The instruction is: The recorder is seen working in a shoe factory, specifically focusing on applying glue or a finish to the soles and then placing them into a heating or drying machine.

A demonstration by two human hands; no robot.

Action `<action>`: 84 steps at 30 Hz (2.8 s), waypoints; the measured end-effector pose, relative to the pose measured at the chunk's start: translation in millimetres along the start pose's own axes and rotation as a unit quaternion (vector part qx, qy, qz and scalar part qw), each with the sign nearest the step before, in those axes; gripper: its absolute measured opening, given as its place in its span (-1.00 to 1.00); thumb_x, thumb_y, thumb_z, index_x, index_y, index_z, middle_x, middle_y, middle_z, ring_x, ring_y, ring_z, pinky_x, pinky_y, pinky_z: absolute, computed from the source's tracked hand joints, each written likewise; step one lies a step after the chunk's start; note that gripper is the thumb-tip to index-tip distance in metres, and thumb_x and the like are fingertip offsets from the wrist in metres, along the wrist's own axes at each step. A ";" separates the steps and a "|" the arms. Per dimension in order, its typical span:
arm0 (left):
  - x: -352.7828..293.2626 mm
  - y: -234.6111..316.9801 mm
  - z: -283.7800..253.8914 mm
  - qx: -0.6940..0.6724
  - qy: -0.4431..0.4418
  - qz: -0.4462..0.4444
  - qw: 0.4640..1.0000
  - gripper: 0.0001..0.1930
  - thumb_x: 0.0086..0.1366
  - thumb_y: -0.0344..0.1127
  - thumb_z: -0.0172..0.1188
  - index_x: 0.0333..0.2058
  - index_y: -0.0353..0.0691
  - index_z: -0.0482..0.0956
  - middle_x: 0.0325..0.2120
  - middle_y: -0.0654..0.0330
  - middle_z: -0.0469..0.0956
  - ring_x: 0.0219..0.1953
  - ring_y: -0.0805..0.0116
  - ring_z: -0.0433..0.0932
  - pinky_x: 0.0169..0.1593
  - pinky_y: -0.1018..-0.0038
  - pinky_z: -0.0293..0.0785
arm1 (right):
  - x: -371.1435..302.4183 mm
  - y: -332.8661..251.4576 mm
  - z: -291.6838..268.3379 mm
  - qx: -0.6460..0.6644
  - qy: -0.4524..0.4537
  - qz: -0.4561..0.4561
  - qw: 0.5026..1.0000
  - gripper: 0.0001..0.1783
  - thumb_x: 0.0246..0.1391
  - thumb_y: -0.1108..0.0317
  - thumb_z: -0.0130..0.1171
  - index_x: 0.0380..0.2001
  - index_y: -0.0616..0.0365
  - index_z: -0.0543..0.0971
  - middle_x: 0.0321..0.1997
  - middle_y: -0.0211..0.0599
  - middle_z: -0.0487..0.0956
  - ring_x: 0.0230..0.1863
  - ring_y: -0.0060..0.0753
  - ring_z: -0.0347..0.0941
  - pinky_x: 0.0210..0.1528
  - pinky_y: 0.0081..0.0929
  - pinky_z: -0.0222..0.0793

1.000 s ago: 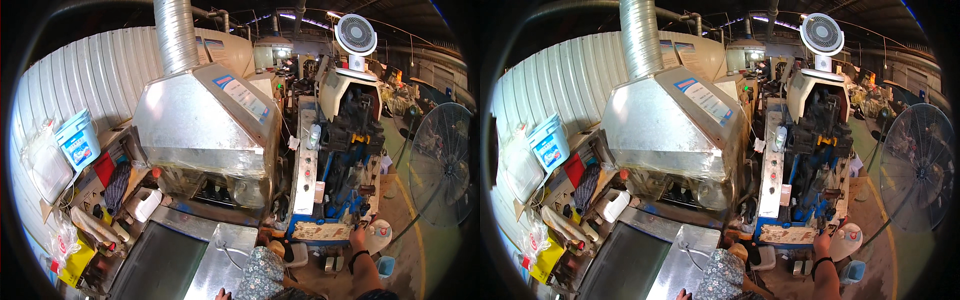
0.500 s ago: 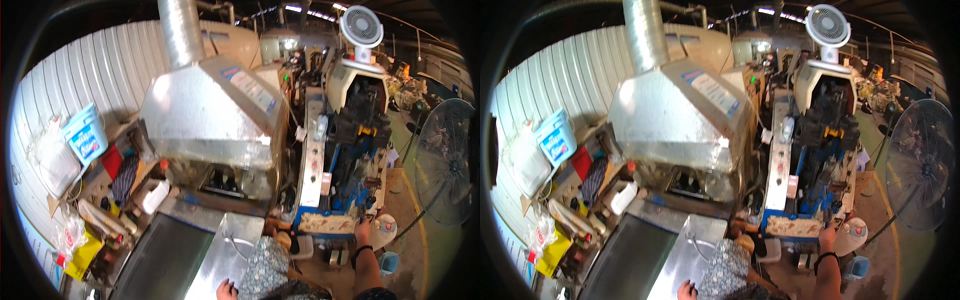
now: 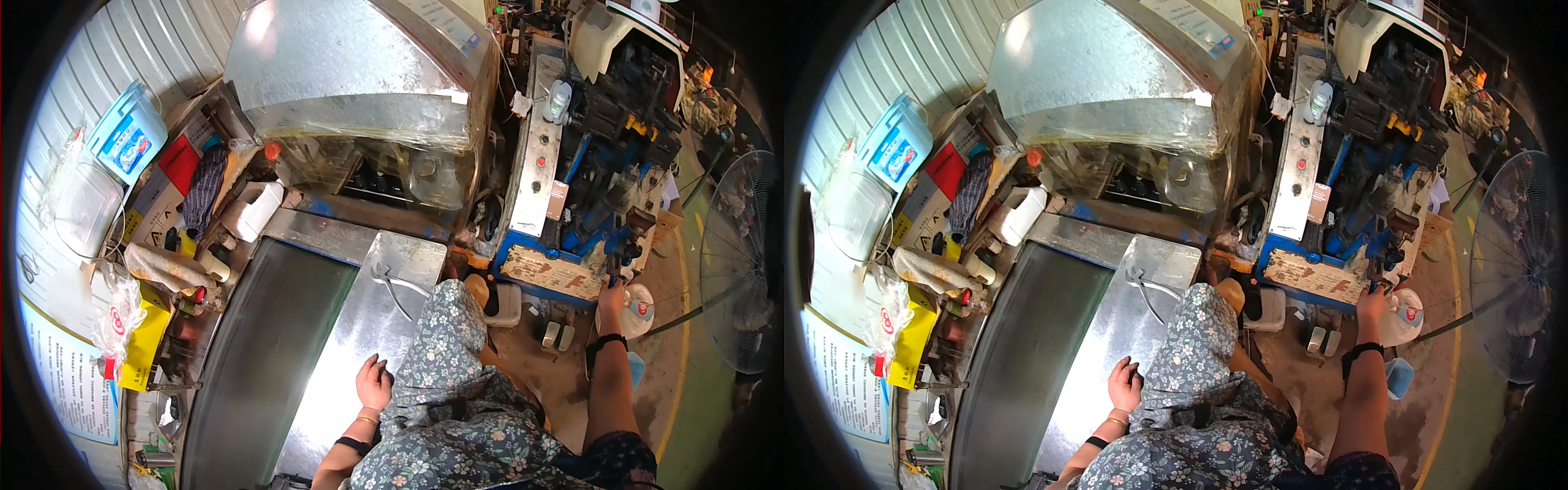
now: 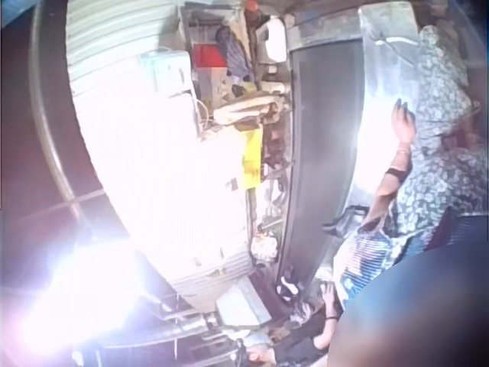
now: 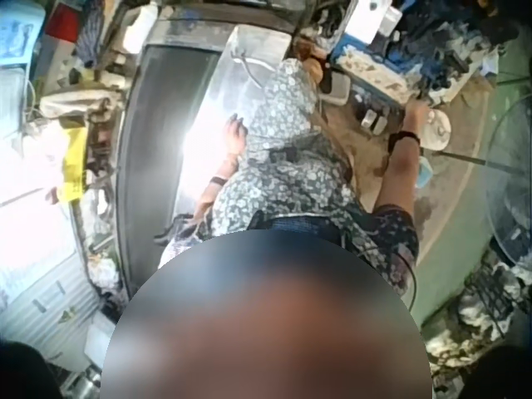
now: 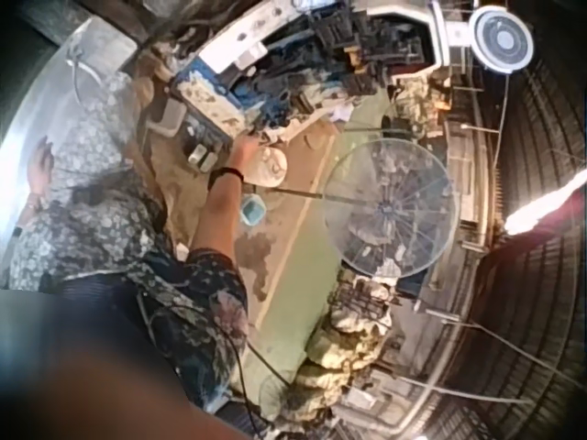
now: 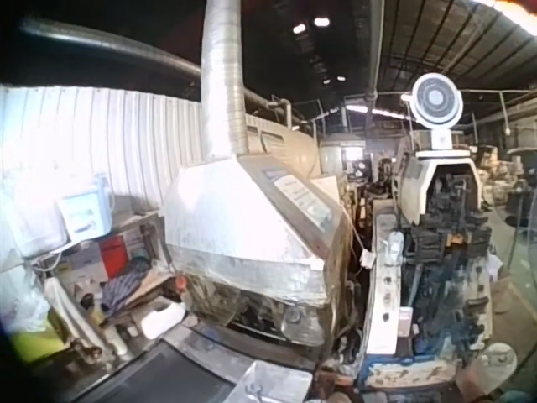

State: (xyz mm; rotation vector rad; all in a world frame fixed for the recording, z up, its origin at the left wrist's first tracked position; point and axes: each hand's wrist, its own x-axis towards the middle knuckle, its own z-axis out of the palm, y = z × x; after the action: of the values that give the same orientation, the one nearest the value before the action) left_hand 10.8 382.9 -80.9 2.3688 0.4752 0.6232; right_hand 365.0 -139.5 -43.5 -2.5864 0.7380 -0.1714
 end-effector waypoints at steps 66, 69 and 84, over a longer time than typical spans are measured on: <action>108.9 209.2 -25.7 -0.183 -0.258 0.194 0.929 0.12 -0.05 -0.20 0.52 0.38 -0.25 -0.06 0.36 -0.34 -0.13 0.44 -0.15 -0.15 0.40 0.17 -0.08 | -271.0 -181.2 -90.4 0.273 -0.419 -0.519 0.694 -0.37 0.22 0.13 0.15 0.26 0.17 0.28 0.27 0.04 0.37 0.28 0.01 0.32 0.25 -0.23 0.27; 96.3 205.7 -16.8 -0.173 -0.219 0.175 0.944 0.13 -0.07 -0.28 0.50 0.37 -0.30 -0.09 0.35 -0.30 -0.10 0.42 -0.20 -0.10 0.40 0.13 -0.06 | -279.4 -181.9 -82.3 0.300 -0.378 -0.531 0.697 -0.43 0.15 0.19 0.21 0.18 0.18 0.38 0.25 0.04 0.39 0.25 0.04 0.35 0.22 -0.23 0.31; 95.5 207.0 -38.8 -0.119 -0.209 0.220 0.945 -0.11 0.01 -0.32 0.47 0.27 -0.28 0.15 0.38 -0.24 -0.09 0.43 -0.21 -0.13 0.40 0.07 -0.09 | -306.6 -140.6 -74.5 0.421 -0.331 -0.412 0.737 -0.36 0.12 0.13 0.21 0.23 0.13 0.34 0.14 -0.01 0.51 0.06 0.01 0.50 0.17 -0.18 0.30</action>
State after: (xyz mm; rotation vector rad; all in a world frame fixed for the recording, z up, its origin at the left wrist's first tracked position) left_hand 104.5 295.5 111.6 2.2909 -0.3089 0.3232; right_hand 153.5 100.5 86.7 -1.6720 -0.6629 0.1389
